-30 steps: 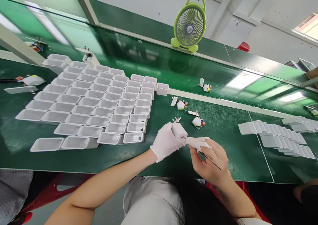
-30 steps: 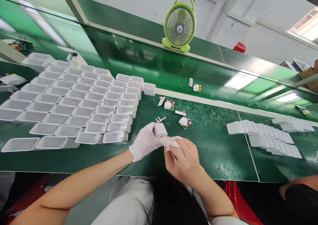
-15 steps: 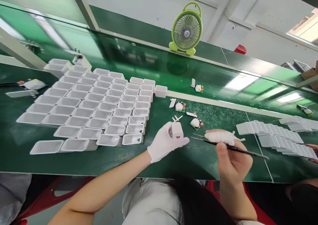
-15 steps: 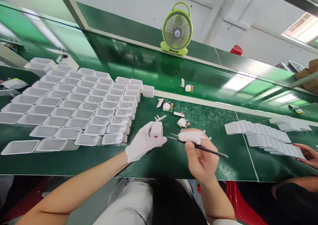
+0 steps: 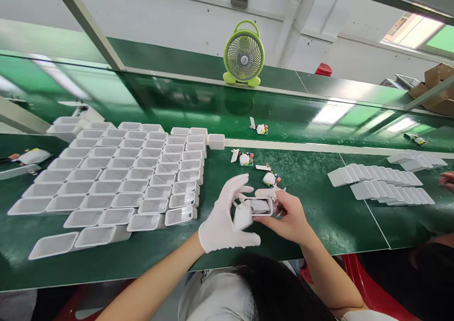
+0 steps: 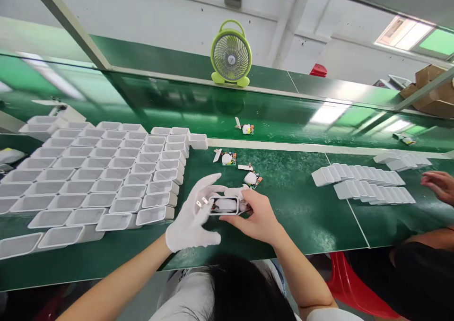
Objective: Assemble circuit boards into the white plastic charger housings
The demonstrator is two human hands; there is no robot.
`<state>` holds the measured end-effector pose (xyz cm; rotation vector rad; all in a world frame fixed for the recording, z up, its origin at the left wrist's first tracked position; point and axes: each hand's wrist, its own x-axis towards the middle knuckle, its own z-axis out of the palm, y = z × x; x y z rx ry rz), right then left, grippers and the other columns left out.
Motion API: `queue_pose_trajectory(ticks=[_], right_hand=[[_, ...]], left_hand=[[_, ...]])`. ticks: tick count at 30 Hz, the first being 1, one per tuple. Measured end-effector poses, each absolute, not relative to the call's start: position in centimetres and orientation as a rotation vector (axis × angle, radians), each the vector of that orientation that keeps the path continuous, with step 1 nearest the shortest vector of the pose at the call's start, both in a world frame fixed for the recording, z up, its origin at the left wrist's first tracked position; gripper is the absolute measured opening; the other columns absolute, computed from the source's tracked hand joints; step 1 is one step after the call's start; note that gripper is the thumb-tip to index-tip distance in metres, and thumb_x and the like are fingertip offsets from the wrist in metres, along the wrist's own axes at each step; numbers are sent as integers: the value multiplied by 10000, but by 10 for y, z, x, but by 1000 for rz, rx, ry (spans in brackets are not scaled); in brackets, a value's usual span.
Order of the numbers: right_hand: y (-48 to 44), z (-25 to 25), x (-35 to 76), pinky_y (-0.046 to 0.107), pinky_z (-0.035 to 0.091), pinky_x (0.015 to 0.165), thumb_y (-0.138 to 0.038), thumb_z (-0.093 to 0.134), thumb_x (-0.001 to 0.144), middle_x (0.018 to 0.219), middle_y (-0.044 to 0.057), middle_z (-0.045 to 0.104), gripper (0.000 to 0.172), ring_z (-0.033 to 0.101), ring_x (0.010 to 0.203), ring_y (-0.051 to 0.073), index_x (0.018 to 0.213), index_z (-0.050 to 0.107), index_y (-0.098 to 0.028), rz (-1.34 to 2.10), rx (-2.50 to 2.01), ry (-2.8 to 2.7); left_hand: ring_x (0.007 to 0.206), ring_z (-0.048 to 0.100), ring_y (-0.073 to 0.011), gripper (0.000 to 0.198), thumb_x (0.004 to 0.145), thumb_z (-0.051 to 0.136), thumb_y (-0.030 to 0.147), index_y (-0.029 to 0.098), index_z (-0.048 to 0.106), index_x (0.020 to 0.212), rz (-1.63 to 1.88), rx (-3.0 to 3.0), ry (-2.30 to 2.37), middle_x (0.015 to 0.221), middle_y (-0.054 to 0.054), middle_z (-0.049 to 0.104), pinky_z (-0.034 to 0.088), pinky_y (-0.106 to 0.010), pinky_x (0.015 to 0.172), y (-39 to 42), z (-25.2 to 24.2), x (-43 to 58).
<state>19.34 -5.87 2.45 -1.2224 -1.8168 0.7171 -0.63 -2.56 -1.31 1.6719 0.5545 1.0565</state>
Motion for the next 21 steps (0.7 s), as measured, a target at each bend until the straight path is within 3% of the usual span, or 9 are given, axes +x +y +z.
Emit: queue_pose_trajectory(ticks=[2, 5, 9, 12, 16, 21], right_hand=[[-63, 25, 189, 234, 428, 542, -356, 751, 875, 693, -6, 605, 208, 532, 622, 136, 854, 630, -188, 297, -1198, -1950], [-65, 21, 181, 230, 396, 490, -318, 647, 942, 663, -15, 562, 133, 505, 593, 139, 909, 630, -190, 78, -1122, -2026], [-64, 22, 180, 227, 389, 470, -308, 631, 946, 696, -13, 546, 118, 481, 596, 133, 940, 628, -190, 122, -1121, -2008], [-66, 33, 192, 262, 476, 555, -280, 596, 966, 745, 24, 582, 124, 568, 724, 172, 894, 650, -194, 207, -1147, -1904], [-70, 45, 215, 368, 566, 765, -264, 406, 1052, 959, 87, 682, 372, 655, 934, 220, 895, 739, -210, 238, -1216, -1648], [-80, 45, 225, 302, 496, 413, -372, 356, 1073, 675, 104, 679, 498, 685, 646, 231, 857, 758, -175, 158, -1049, -1322]], left_hand=[[1213, 621, -351, 944, 772, 778, 592, 256, 313, 1521, 962, 1552, 557, 1489, -201, 469, 532, -510, 999, -27, -12, -7], [1227, 614, -341, 686, 902, 586, 646, 213, 484, 1424, 944, 1487, 550, 1418, -171, 563, 481, -498, 1077, -28, -12, -8], [1159, 639, -317, 634, 928, 525, 660, 200, 554, 1363, 885, 1291, 483, 1332, -151, 627, 547, -435, 977, -29, -16, -8], [1027, 679, -288, 627, 939, 506, 658, 192, 549, 1357, 866, 1135, 448, 1245, -149, 646, 581, -390, 838, -30, -19, -7], [1021, 654, -270, 613, 937, 533, 641, 199, 536, 1362, 862, 1144, 447, 1162, -125, 635, 571, -371, 826, -30, -13, -6], [929, 658, -240, 587, 924, 562, 632, 195, 526, 1314, 817, 1159, 464, 1143, -121, 629, 563, -391, 866, -29, 1, -5]])
